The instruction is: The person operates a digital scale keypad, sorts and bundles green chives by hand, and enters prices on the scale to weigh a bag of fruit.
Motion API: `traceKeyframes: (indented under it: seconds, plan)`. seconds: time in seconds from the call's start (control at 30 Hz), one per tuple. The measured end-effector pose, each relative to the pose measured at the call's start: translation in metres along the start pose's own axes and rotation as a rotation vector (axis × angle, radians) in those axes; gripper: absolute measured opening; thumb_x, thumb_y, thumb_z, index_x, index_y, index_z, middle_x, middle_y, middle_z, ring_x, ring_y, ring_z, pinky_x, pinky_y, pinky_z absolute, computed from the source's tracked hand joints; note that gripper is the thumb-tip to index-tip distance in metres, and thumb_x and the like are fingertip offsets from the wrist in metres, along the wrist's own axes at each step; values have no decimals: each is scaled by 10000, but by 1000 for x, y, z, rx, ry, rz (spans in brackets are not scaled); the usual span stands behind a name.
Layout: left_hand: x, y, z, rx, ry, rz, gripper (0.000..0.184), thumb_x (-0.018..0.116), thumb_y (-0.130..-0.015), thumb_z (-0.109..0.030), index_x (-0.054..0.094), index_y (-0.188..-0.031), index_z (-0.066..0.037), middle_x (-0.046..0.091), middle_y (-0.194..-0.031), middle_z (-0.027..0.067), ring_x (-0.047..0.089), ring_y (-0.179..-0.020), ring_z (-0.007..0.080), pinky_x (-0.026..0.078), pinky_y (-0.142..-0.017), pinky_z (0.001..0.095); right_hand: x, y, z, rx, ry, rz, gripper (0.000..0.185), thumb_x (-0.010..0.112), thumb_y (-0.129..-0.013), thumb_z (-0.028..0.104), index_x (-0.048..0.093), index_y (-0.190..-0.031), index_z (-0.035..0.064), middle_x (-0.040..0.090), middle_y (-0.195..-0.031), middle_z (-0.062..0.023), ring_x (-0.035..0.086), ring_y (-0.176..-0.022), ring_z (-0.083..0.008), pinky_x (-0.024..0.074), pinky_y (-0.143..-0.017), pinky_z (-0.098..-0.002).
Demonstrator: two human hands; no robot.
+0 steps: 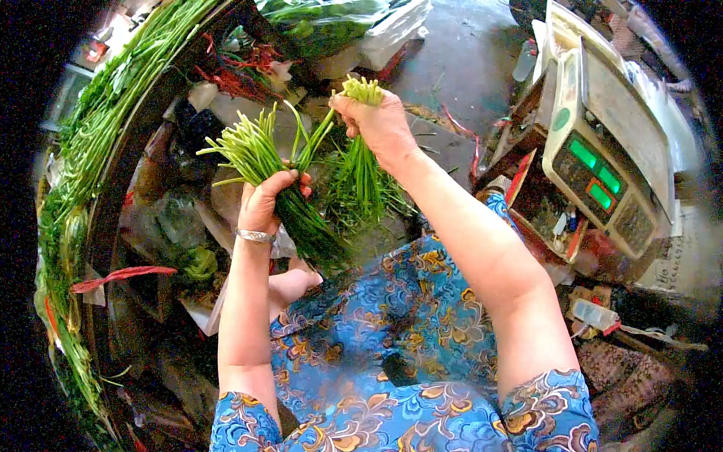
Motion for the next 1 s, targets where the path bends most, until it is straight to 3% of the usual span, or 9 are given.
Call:
traceKeyframes:
  seconds: [0.23,0.37,0.53,0.67,0.77,0.83,0.9,1.0]
  plan:
    - [-6,-1,-2,78,-45,-60,165,647,-766,-41,605,-909,31,655,-775,138,634,-623,202,548,-577,312,-19,-8,3,-17,-77,-111,90,695,-795,131,616,-764,101,562,-651,33,500,-551,-74,399,-494,-238]
    - [-21,0,-7,75,-93,-107,168,658,-754,-42,615,-899,30,649,-763,122,627,-607,194,536,-564,301,-55,-22,10,-39,-249,-169,105,700,-806,111,623,-846,51,546,-691,-11,509,-550,-122,449,-531,-262]
    - [-51,1,-10,106,-86,-240,178,680,-742,-69,602,-885,5,640,-733,108,607,-592,200,511,-551,311,-106,-30,23,-108,-316,-437,77,654,-832,98,582,-853,80,571,-694,-37,552,-582,-166,479,-534,-310]
    - [-67,2,-16,154,-27,-311,175,672,-752,-63,595,-896,1,645,-757,112,620,-609,207,527,-560,306,-109,-23,42,-199,-306,-427,88,621,-865,126,583,-856,47,617,-743,-64,585,-661,-162,489,-584,-318]
    - [-60,6,-22,169,12,-338,157,664,-764,-64,594,-888,1,649,-759,111,631,-625,209,538,-567,304,-94,-15,46,-303,-36,-438,89,605,-881,142,598,-868,55,629,-764,-49,570,-652,-141,479,-601,-300]
    - [-51,4,-21,127,-24,-296,162,665,-768,-70,595,-895,2,652,-766,111,632,-630,205,538,-567,303,-67,-11,31,-210,119,-277,100,631,-871,171,613,-875,73,623,-762,-16,559,-652,-120,466,-591,-280]
    - [-42,1,-18,139,-34,-280,169,667,-769,-74,597,-904,1,654,-770,108,634,-636,203,535,-571,301,-44,-12,7,-186,101,-95,134,684,-836,201,623,-881,90,612,-757,13,548,-649,-97,456,-572,-267]
    - [-33,-5,-17,202,-56,-204,180,660,-775,-68,597,-926,7,657,-781,117,635,-643,205,541,-601,313,-8,-1,-11,48,59,45,197,741,-782,184,624,-894,72,603,-762,16,536,-631,-74,445,-541,-238]
Point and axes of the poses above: each hand's wrist, its own y-axis away from the middle knuckle, its own x-axis out of the palm, z = x × y, the point moved 3 cm from there along -y, towards the middle knuckle
